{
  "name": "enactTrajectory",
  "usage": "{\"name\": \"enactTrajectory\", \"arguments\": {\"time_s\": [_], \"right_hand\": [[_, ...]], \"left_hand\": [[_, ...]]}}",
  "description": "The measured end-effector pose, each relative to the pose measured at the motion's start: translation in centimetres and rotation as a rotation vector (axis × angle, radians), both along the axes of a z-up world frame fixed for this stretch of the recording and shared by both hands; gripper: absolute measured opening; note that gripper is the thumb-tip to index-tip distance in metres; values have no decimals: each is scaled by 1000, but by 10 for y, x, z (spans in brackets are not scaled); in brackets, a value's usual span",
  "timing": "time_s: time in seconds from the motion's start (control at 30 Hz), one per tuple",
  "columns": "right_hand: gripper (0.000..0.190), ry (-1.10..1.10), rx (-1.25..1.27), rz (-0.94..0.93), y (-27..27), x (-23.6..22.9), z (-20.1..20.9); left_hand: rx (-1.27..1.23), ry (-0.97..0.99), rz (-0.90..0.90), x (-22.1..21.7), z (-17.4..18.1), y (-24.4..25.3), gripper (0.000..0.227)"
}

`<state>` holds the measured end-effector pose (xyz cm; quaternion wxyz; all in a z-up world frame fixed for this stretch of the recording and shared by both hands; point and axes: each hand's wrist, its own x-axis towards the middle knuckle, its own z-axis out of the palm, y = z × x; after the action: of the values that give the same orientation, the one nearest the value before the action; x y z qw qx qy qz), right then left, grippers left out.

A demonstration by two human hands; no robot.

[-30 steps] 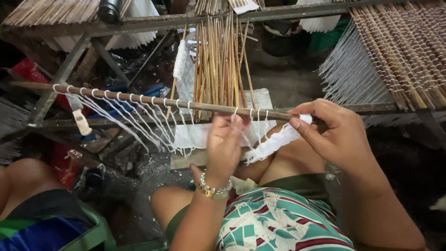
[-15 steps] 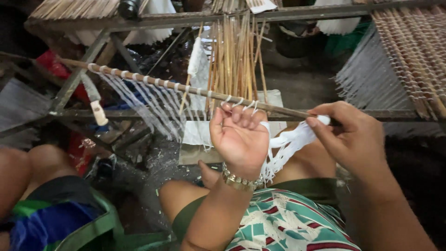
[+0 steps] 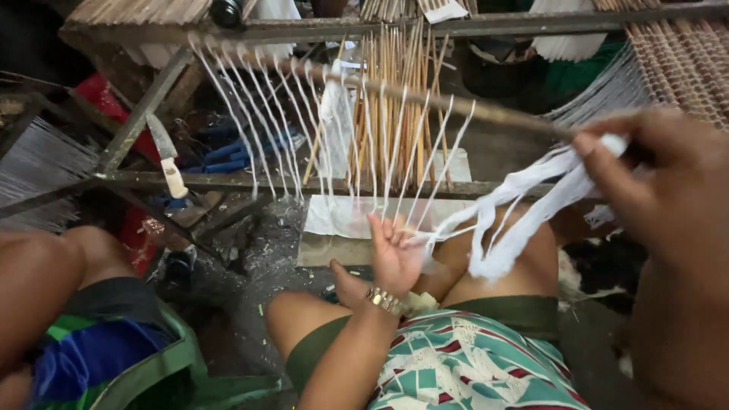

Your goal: Wrapping white thread around wooden sticks and arranging them on a frame for processing.

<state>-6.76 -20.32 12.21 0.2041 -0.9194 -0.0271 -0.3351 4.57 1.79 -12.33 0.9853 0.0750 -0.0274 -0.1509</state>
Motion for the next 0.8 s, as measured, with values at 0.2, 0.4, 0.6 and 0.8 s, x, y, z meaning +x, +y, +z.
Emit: {"name": "enactTrajectory", "arguments": {"time_s": [0.2, 0.4, 0.6, 0.8], "right_hand": [[12, 47, 27, -10, 11, 2, 15], [26, 241, 207, 34, 24, 5, 0], [24, 359, 276, 67, 34, 6, -10], [19, 322, 235, 86, 39, 2, -20]], "left_hand": [[325, 450, 19, -17, -30, -4, 31], [782, -413, 60, -51, 115, -26, 10], [1272, -851, 290, -37, 148, -34, 27], [1029, -636, 317, -45, 142, -18, 21]]}}
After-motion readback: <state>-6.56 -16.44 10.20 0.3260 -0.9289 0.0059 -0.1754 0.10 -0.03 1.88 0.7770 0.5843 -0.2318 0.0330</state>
